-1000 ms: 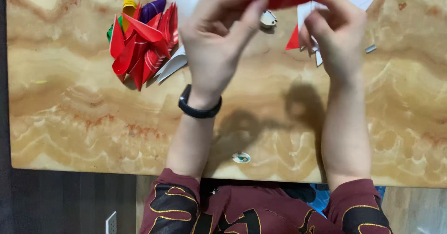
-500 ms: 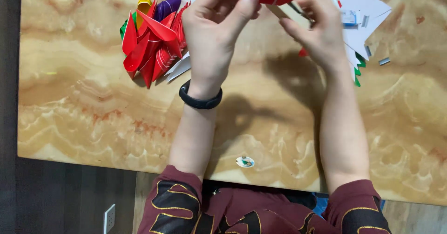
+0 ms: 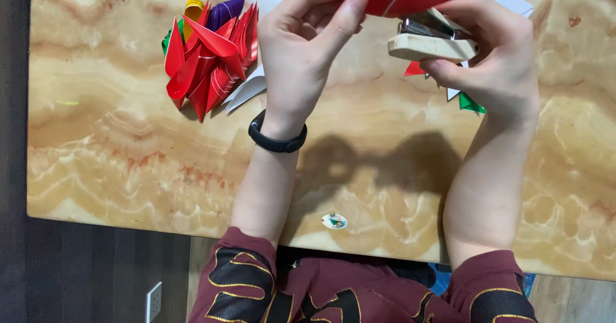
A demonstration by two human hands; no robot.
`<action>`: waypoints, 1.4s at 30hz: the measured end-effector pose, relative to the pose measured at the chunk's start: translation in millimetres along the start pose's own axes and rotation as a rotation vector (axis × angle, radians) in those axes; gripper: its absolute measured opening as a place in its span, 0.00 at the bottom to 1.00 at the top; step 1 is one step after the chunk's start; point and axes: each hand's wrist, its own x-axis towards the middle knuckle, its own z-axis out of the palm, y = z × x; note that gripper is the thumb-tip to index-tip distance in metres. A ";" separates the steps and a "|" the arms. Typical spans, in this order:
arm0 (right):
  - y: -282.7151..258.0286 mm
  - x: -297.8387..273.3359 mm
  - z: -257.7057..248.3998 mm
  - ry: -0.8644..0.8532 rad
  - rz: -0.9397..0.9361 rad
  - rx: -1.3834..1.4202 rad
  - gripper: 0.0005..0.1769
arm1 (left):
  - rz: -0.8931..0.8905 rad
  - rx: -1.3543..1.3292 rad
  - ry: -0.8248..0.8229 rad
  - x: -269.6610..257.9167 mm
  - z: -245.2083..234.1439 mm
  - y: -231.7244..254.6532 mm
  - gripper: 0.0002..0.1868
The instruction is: Folding paper into specific shapes for origami.
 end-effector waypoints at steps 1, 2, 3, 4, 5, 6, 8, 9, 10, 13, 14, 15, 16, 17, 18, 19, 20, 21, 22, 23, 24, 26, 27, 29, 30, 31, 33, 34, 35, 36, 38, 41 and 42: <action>4.5 -2.6 -0.6 0.015 -0.011 -0.004 0.34 | 0.009 0.043 -0.005 -0.8 0.9 -0.3 0.07; 9.0 -5.1 -1.5 0.030 -0.022 -0.008 0.33 | 0.018 0.085 -0.010 -1.6 2.1 -0.7 0.07; 1.6 -2.9 1.4 0.031 -0.021 -0.008 0.33 | 0.016 0.085 -0.011 -2.4 2.8 -1.0 0.07; -5.7 -0.7 3.9 0.018 -0.041 -0.007 0.34 | 0.019 0.055 -0.036 -3.2 3.9 -1.3 0.07; -13.2 1.2 6.1 0.007 -0.062 -0.006 0.36 | 0.023 0.024 -0.064 -3.7 5.4 -1.7 0.07; -12.8 0.1 5.3 0.011 -0.062 -0.008 0.36 | 0.023 0.023 -0.068 -4.0 8.0 -1.5 0.07; -11.3 -1.0 4.8 0.012 -0.041 0.076 0.39 | 0.029 0.081 -0.088 -5.2 12.0 -0.9 0.06; -5.1 -3.8 3.3 0.012 -0.041 0.075 0.39 | 0.030 0.081 -0.088 -5.5 12.6 -2.0 0.06; 1.0 -6.7 1.8 0.042 -0.050 0.067 0.37 | 0.024 0.078 -0.095 -6.0 13.2 -3.0 0.07; 11.1 -13.8 -0.7 0.104 -0.062 0.000 0.32 | 0.016 0.074 -0.120 -6.3 13.1 -4.7 0.08; 13.0 -15.8 -1.3 0.136 -0.066 -0.060 0.30 | 0.014 0.073 -0.139 -6.0 12.8 -5.2 0.09; 15.1 -16.9 -1.7 0.137 -0.067 -0.060 0.30 | 0.014 0.073 -0.140 -6.1 12.7 -4.8 0.09; 17.1 -18.0 -2.1 0.149 -0.071 -0.027 0.31 | 0.015 0.064 -0.156 -6.2 12.7 -4.3 0.09; 19.0 -19.1 -2.6 0.159 -0.076 0.007 0.32 | 0.015 0.055 -0.172 -6.3 12.7 -3.9 0.09; 13.3 -16.8 -2.5 0.161 -0.075 0.006 0.32 | 0.015 0.055 -0.173 -5.5 9.3 -0.4 0.09; 7.9 -14.4 -2.3 0.144 -0.103 0.009 0.30 | 0.036 0.161 -0.258 -4.8 5.9 2.9 0.17; 2.5 -12.0 -2.0 0.128 -0.130 0.011 0.28 | 0.057 0.267 -0.342 -4.1 2.3 6.3 0.27; 1.0 -12.9 -3.5 0.129 -0.129 0.011 0.28 | 0.056 0.267 -0.343 -2.4 3.4 8.2 0.27; -0.5 -13.8 -4.8 0.126 -0.145 -0.086 0.28 | 0.140 0.392 -0.342 -0.8 4.4 10.1 0.27; -1.7 -14.8 -6.1 0.120 -0.160 -0.182 0.28 | 0.223 0.518 -0.339 0.3 5.4 11.8 0.28; -1.8 -15.1 -6.3 0.120 -0.159 -0.181 0.28 | 0.222 0.517 -0.339 0.6 5.8 13.5 0.28; -2.1 -14.7 -6.6 0.092 -0.153 -0.142 0.25 | 0.236 0.471 -0.380 2.1 6.1 17.5 0.23; 1.0 -16.1 -8.9 0.093 -0.152 -0.141 0.25 | 0.235 0.471 -0.380 1.8 7.2 19.0 0.23; 7.1 -18.9 -13.3 0.082 -0.205 -0.144 0.28 | 0.262 0.443 -0.416 1.2 9.4 22.4 0.21; 7.6 -19.8 -13.2 0.083 -0.205 -0.144 0.28 | 0.262 0.444 -0.417 0.6 10.9 20.7 0.21; 7.9 -20.9 -13.5 0.100 -0.192 -0.123 0.27 | 0.275 0.442 -0.392 0.0 12.8 19.1 0.19; 6.9 -20.9 -12.3 0.119 -0.179 -0.103 0.27 | 0.288 0.438 -0.367 -0.8 13.2 17.3 0.17; 5.6 -19.5 -10.9 0.097 -0.114 -0.030 0.28 | 0.301 0.506 -0.361 -0.8 11.8 17.2 0.22; 4.3 -18.0 -9.5 0.074 -0.049 0.045 0.29 | 0.312 0.575 -0.355 -0.7 10.4 17.3 0.27; 3.0 -17.7 -9.9 0.075 -0.048 0.045 0.29 | 0.312 0.575 -0.357 -2.9 6.8 17.1 0.27; -0.3 -14.5 -10.3 0.080 -0.047 0.085 0.36 | 0.351 0.804 -0.467 -6.7 -1.6 17.8 0.37; 14.7 -15.7 -18.3 0.010 -0.070 0.147 0.36 | 0.485 0.826 -0.326 -3.4 2.8 19.6 0.23; 20.8 -17.1 -20.3 0.009 -0.069 0.146 0.36 | 0.484 0.825 -0.324 -3.0 -0.5 18.3 0.23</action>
